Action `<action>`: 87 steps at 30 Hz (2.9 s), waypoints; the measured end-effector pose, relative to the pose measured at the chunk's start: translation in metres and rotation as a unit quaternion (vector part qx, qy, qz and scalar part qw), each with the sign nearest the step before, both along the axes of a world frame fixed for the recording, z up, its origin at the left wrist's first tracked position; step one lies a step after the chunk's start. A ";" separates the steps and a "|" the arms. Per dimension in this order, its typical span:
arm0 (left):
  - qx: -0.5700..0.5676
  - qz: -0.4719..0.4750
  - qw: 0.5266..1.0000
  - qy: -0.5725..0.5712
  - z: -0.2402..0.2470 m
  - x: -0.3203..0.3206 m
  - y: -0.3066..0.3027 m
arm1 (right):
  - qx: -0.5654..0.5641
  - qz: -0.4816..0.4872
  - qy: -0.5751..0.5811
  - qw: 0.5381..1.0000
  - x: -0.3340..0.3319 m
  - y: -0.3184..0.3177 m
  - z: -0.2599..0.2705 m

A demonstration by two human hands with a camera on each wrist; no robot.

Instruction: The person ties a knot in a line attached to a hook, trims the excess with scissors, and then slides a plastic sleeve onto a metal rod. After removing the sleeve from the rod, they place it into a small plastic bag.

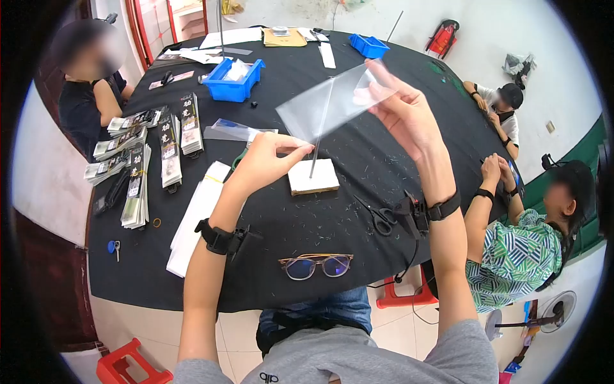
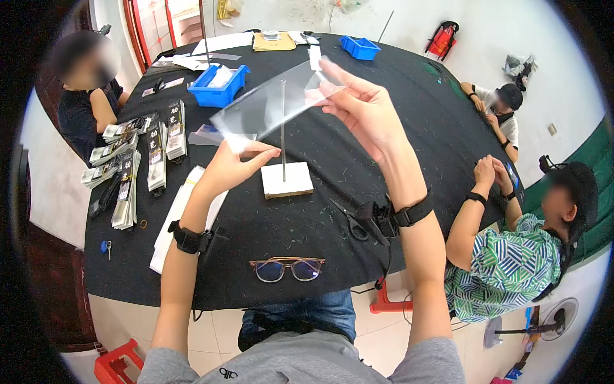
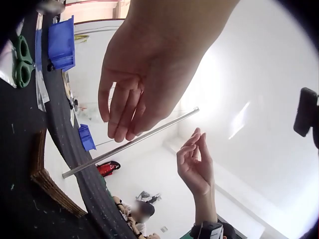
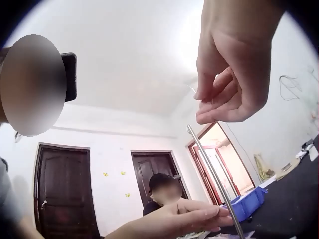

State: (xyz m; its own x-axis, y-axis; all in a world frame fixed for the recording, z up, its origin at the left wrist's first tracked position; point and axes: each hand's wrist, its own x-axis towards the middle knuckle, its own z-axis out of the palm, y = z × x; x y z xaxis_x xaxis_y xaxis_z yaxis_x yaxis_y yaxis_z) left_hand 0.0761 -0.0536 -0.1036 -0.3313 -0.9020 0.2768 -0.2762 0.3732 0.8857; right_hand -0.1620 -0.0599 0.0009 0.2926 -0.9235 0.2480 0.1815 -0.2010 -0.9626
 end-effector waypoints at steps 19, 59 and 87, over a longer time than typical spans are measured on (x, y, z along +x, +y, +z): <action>-0.013 -0.019 1.000 -0.005 0.001 -0.001 -0.001 | 0.168 0.063 -0.067 0.982 -0.026 -0.018 -0.064; -0.022 -0.023 0.999 0.005 0.001 -0.003 -0.001 | -0.430 -0.261 0.278 0.818 0.064 -0.007 -0.007; -0.021 -0.014 1.000 0.010 -0.004 -0.004 -0.004 | -0.220 -0.097 0.092 0.966 0.023 -0.024 0.006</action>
